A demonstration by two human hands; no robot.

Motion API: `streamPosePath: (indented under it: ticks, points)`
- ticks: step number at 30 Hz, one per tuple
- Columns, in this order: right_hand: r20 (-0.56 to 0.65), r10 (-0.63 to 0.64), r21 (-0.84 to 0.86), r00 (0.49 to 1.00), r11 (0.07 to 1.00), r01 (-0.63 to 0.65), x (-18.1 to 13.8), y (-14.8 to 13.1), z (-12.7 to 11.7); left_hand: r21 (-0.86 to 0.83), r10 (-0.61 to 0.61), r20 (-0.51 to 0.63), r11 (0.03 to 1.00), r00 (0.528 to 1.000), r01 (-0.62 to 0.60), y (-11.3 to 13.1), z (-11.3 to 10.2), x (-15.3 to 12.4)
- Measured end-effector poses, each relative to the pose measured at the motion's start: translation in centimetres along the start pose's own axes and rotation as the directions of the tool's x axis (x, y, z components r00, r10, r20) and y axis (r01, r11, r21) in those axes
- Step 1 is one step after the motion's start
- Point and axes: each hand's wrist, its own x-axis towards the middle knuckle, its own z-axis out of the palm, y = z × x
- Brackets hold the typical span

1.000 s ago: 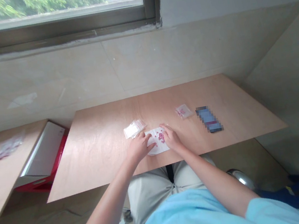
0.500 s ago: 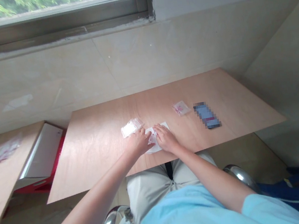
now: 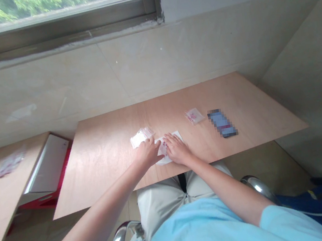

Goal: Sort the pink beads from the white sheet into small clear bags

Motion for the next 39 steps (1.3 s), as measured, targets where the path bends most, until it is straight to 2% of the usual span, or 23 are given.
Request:
streamPosePath:
  ticks: [6,12,16,24,30,39]
  points:
    - [-0.013,0.002,0.008,1.0,1.0,-0.002,0.1,0.1,-0.1,-0.044,-0.005,-0.034,0.999,0.999,0.003,-0.8,0.1,-0.2]
    - [-0.037,-0.001,0.024,0.999,1.0,0.002,0.2,0.2,-0.2,-0.183,-0.124,-0.012,0.976,0.992,0.12,-1.4,0.3,-0.9]
    - [-0.045,0.008,0.03,0.999,1.0,-0.007,0.1,0.3,-0.1,-0.21,-0.128,-0.006,0.97,0.992,0.124,-1.2,0.2,-1.4]
    - [-0.032,0.028,0.045,0.999,0.999,-0.027,0.2,0.3,-0.3,-0.092,-0.107,0.058,0.99,0.993,0.112,-0.5,-0.4,-0.9]
    - [-0.036,0.026,0.063,0.999,0.998,-0.024,0.2,0.4,-0.2,0.092,0.004,0.08,0.996,0.997,-0.011,0.9,-1.7,0.4]
    - [-0.058,0.011,0.06,0.998,0.998,-0.007,0.2,0.5,-0.1,0.111,0.072,0.022,0.991,0.997,-0.074,0.9,-1.4,0.9]
